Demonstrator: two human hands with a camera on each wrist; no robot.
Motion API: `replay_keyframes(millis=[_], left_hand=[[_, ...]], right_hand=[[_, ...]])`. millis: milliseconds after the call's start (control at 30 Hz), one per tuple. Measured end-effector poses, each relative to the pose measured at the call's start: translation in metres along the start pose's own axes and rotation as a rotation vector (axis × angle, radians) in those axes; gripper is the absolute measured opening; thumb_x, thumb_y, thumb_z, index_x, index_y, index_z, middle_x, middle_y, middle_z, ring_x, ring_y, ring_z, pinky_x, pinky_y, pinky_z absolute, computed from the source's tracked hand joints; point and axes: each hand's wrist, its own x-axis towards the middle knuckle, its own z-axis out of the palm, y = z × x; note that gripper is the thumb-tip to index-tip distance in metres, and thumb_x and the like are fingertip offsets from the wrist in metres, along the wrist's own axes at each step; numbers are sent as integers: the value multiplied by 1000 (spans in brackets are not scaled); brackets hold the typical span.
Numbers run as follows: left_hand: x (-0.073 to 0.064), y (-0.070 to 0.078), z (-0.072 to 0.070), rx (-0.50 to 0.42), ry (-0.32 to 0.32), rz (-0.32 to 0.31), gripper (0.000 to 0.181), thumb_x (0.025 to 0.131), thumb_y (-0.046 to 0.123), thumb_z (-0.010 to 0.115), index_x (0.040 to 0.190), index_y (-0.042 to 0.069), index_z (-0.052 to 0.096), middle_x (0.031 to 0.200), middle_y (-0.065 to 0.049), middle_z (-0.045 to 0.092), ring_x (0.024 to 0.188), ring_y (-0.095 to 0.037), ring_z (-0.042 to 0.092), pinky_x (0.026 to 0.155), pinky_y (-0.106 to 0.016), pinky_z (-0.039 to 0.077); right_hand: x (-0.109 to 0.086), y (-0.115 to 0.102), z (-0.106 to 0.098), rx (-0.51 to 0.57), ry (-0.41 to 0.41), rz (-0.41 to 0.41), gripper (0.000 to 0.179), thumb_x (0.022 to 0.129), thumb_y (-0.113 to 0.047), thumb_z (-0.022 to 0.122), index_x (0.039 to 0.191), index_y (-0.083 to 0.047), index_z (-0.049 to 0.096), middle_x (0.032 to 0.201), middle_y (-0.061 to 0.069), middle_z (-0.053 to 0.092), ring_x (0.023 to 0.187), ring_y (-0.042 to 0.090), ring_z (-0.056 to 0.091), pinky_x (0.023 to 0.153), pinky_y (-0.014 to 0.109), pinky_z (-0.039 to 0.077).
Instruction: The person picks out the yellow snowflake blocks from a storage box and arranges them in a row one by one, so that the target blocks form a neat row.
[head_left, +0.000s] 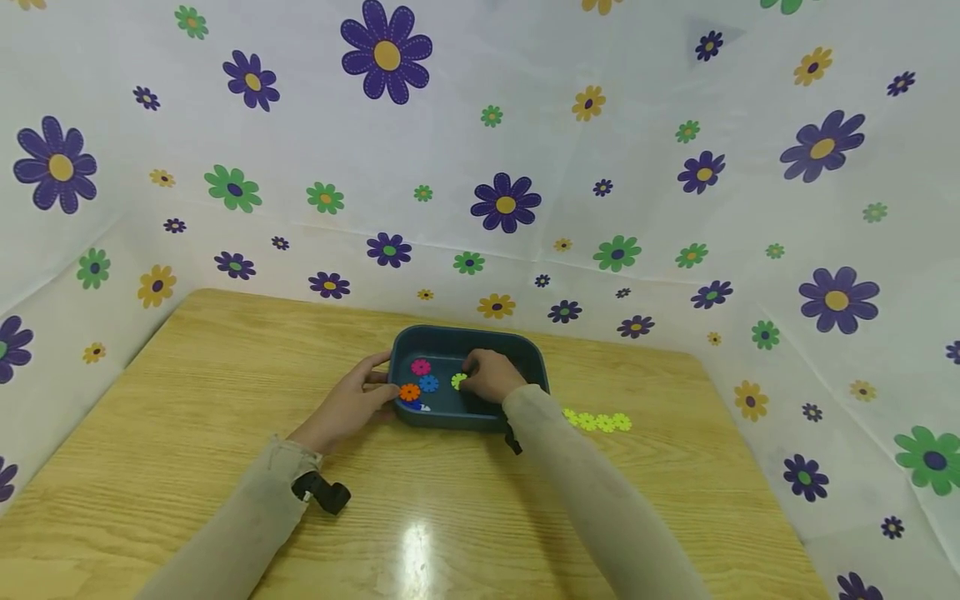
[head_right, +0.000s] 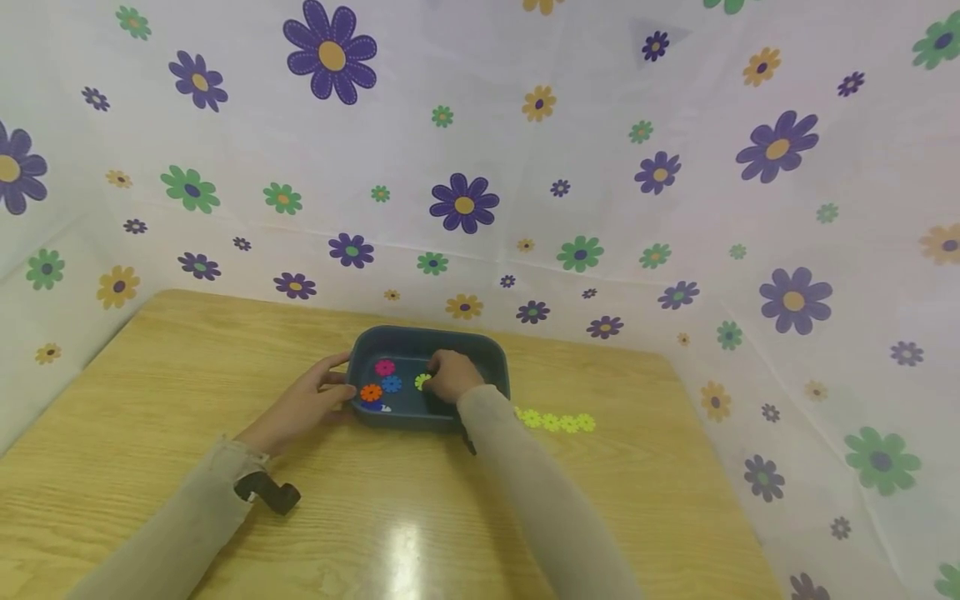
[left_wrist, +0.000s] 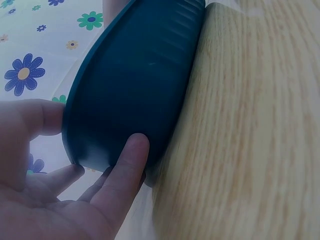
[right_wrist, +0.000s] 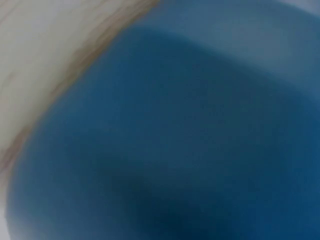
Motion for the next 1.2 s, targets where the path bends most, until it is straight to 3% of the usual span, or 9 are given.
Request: replay_keyframes(millis=[167,367,500,733,1200], left_hand=[[-1,2,0,1,2,3,68,106,16,57,165,15,24,149,-29,42,125,-40,57,99,-48,57],[-2,1,2,7,4,-13,67,106,15,56,165,16,25,149,-28,43,125,-39,57,99,-47,58],[-1,1,1,0,6,-14,67,106,15,56,164,16,25,149,-28,42,125,-40,57,100,-48,57],[-2,3,0,-10,1,-8,67,106,15,57,165,15,24,150,-29,42,125,-40,57,100,-49,57],[1,-2,2,3,-1,11,65,106,15,56,164,15,26,148,-28,42,127,-41,55,98,-46,59]], right_hand=[[-2,-2,0,-1,-1,7,19,89,-22,82,100,-10,71,100,3,68,90,19,61,86,38,54],[-9,-3,-3,136,-58,15,9,93,-18,77,93,-10,73,92,1,69,82,15,62,76,30,54],[-15,-4,-6,250,-91,7,8,95,-16,75,94,-9,74,93,2,70,81,15,64,73,28,58],[-24,-6,-18,352,-91,-32,10,98,-18,72,100,-9,74,99,4,70,84,19,65,76,30,60],[-48,25,-43,500,-51,-82,15,99,-18,71,107,-6,73,96,7,69,80,19,62,76,28,59]])
